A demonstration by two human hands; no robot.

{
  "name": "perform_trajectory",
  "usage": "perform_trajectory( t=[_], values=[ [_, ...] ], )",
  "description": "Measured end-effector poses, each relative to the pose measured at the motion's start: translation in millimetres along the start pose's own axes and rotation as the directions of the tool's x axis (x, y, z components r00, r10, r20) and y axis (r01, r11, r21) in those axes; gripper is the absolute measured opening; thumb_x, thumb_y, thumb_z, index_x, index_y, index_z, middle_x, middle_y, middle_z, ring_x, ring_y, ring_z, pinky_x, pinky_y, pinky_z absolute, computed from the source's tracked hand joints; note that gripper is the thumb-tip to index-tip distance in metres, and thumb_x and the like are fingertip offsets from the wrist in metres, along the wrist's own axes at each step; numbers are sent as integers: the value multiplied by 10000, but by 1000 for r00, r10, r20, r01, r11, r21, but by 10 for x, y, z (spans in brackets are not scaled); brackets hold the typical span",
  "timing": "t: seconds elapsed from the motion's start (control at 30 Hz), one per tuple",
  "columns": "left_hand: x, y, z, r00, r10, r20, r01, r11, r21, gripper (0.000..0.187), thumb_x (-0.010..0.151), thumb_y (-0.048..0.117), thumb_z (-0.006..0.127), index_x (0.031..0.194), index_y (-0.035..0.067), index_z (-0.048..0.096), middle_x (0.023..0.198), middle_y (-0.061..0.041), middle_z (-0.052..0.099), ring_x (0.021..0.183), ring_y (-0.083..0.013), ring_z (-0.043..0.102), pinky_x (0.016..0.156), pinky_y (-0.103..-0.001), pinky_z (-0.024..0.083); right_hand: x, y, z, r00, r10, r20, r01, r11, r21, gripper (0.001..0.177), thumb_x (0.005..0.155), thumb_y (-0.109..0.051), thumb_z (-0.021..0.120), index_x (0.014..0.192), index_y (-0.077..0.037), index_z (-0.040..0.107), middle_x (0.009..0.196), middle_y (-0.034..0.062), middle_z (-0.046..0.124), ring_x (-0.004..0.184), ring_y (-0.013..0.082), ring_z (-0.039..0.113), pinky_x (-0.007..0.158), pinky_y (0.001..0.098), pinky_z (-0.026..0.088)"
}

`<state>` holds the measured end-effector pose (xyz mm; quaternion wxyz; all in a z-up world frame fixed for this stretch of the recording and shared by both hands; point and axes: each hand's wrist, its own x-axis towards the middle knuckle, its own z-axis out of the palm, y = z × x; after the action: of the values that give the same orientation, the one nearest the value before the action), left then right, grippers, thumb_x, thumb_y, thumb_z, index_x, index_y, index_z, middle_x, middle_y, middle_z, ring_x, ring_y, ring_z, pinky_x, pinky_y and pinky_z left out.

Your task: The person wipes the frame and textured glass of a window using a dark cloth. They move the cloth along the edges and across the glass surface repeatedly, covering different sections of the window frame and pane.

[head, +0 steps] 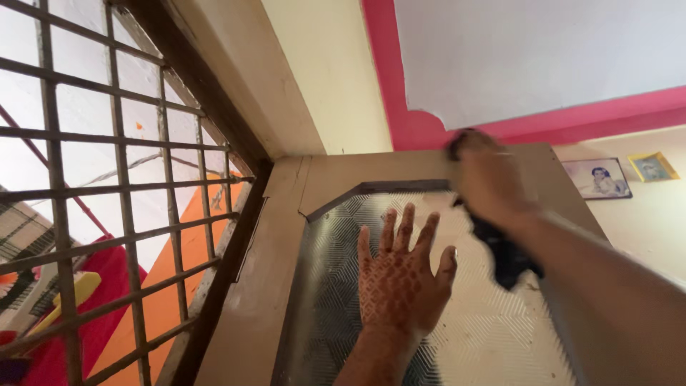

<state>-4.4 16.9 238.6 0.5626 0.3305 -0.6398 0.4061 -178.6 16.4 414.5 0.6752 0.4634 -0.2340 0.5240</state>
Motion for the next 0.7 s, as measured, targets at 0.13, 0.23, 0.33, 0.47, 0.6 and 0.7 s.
perform_trajectory(
  t=[0.13, 0.23, 0.33, 0.47, 0.6, 0.7],
  values=[
    [15, 4, 96, 998, 20, -65, -19, 1000, 8, 698, 987, 546, 174, 1637, 291, 171, 1737, -33, 50, 1544, -256, -10, 1204, -552, -67, -28, 476, -141, 977, 208, 49, -202, 974, -100, 348, 856, -191, 714, 1117, 39, 701, 1270, 239, 630, 1194, 481, 589, 988, 557, 511],
    [37, -9, 137, 990, 60, -126, -54, 997, 49, 696, 997, 550, 165, 1635, 271, 184, 1730, -45, 67, 1586, -283, 8, 1197, -560, -56, -20, 344, 15, 990, 142, -13, -142, 977, -156, 435, 810, -241, 750, 1109, 66, 675, 1261, 238, 620, 1208, 506, 554, 998, 570, 475],
    [41, -39, 94, 997, 46, -67, -45, 999, 9, 672, 985, 562, 176, 1593, 276, 186, 1735, -29, 65, 1549, -250, -1, 1214, -546, -61, -50, 165, 121, 999, 2, -40, -2, 1000, -14, 421, 848, -211, 703, 1165, 64, 658, 1311, 258, 597, 1241, 499, 536, 978, 578, 471],
    [52, -49, 105, 995, 37, -97, -36, 999, 10, 725, 978, 574, 189, 1635, 269, 188, 1735, -34, 67, 1557, -258, 5, 1204, -543, -65, -152, 547, -185, 998, -50, 38, 46, 995, 88, 396, 781, -76, 594, 1161, -23, 690, 1230, 227, 628, 1195, 451, 583, 1010, 566, 489],
    [69, -35, 168, 986, 52, -158, -47, 998, 38, 726, 984, 569, 192, 1633, 243, 194, 1729, -51, 85, 1584, -281, 20, 1199, -548, -60, -208, 719, -228, 989, 146, 26, -143, 986, -91, 238, 904, -122, 614, 1067, 38, 682, 1251, 241, 628, 1180, 474, 570, 989, 572, 487],
    [42, -27, 128, 992, 45, -118, -42, 999, 27, 725, 984, 564, 184, 1637, 248, 172, 1731, -45, 67, 1581, -279, 6, 1191, -547, -65, -217, 451, 41, 991, -3, -136, -7, 997, -76, 295, 843, -116, 607, 1074, 51, 684, 1271, 252, 631, 1214, 458, 577, 986, 550, 481]
  ],
)
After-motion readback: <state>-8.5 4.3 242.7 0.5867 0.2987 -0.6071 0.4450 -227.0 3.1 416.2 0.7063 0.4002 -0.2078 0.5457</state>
